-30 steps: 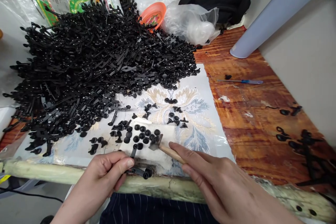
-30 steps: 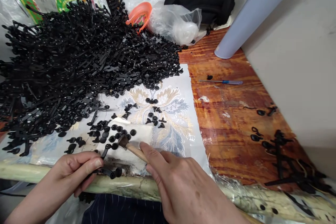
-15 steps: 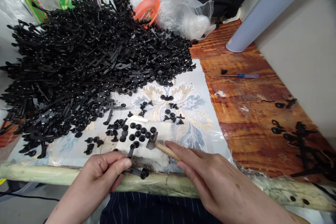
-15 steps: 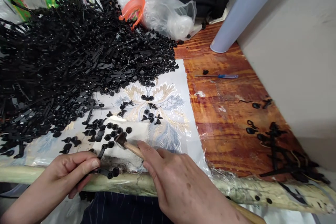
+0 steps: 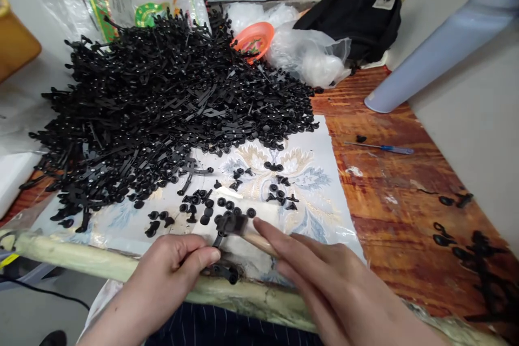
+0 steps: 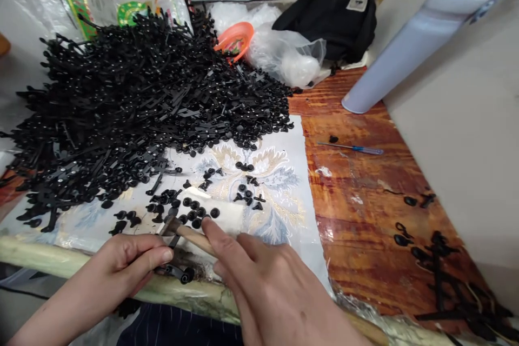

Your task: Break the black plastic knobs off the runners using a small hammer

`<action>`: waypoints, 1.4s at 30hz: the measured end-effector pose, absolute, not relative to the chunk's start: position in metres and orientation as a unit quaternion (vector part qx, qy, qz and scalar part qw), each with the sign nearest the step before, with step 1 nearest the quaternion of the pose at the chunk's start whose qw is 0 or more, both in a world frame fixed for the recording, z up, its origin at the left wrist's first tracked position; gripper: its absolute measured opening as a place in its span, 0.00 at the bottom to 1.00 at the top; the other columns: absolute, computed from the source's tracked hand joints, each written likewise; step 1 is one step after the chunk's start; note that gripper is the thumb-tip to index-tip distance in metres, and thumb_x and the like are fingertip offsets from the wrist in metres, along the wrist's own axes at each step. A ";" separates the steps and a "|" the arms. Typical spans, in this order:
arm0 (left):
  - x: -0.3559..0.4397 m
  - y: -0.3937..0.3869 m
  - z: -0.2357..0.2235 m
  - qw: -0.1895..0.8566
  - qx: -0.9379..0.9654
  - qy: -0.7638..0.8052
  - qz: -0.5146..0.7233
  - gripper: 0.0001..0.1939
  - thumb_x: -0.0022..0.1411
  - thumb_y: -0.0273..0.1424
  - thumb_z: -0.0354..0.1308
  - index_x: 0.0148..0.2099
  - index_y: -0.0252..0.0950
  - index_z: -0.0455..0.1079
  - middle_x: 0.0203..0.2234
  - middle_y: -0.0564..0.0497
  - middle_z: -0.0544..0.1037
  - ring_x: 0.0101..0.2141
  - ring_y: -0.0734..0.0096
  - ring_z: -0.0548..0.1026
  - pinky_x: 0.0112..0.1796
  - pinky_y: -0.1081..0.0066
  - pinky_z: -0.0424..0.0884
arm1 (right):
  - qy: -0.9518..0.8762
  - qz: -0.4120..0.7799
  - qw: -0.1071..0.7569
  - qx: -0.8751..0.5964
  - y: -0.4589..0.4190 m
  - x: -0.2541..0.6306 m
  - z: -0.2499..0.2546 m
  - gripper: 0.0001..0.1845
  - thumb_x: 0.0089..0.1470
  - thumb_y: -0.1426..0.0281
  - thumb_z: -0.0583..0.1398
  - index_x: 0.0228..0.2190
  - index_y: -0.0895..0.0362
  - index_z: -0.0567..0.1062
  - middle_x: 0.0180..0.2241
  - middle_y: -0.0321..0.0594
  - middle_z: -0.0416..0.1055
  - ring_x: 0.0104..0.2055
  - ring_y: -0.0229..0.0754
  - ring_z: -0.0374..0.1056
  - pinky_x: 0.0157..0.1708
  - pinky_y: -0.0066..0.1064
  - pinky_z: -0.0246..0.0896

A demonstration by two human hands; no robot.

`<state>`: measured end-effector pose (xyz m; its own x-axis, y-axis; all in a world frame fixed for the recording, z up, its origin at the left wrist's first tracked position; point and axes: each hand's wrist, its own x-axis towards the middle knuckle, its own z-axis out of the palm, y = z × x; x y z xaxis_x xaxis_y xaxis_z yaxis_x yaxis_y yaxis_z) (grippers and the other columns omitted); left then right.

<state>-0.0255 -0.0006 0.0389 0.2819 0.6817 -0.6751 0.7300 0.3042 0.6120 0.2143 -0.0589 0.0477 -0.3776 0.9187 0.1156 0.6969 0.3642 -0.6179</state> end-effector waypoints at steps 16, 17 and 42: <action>-0.029 0.010 0.034 0.537 0.619 0.573 -0.034 0.20 0.58 0.39 0.50 0.18 0.41 0.52 0.16 0.59 0.51 0.20 0.72 0.52 0.23 0.70 0.48 | -0.814 0.251 0.162 -0.498 -0.060 0.210 0.042 0.32 0.63 0.76 0.47 0.66 0.53 0.50 0.39 0.46 0.77 0.29 0.47 0.76 0.26 0.37 0.75; -0.029 0.011 0.035 0.539 0.616 0.573 -0.036 0.19 0.58 0.39 0.50 0.18 0.41 0.52 0.15 0.59 0.51 0.20 0.72 0.52 0.23 0.70 0.48 | -0.811 0.259 0.151 -0.502 -0.060 0.209 0.042 0.32 0.63 0.76 0.47 0.66 0.53 0.50 0.39 0.46 0.77 0.29 0.47 0.75 0.26 0.38 0.75; -0.034 -0.014 0.069 0.300 0.862 0.404 0.061 0.06 0.58 0.35 0.62 0.28 0.45 0.74 0.23 0.55 0.79 0.28 0.62 0.76 0.30 0.67 0.62 | -0.492 0.707 0.158 -0.483 -0.030 0.175 0.049 0.06 0.50 0.72 0.61 0.23 0.58 0.71 0.18 0.26 0.57 0.20 0.29 0.49 0.19 0.22 0.44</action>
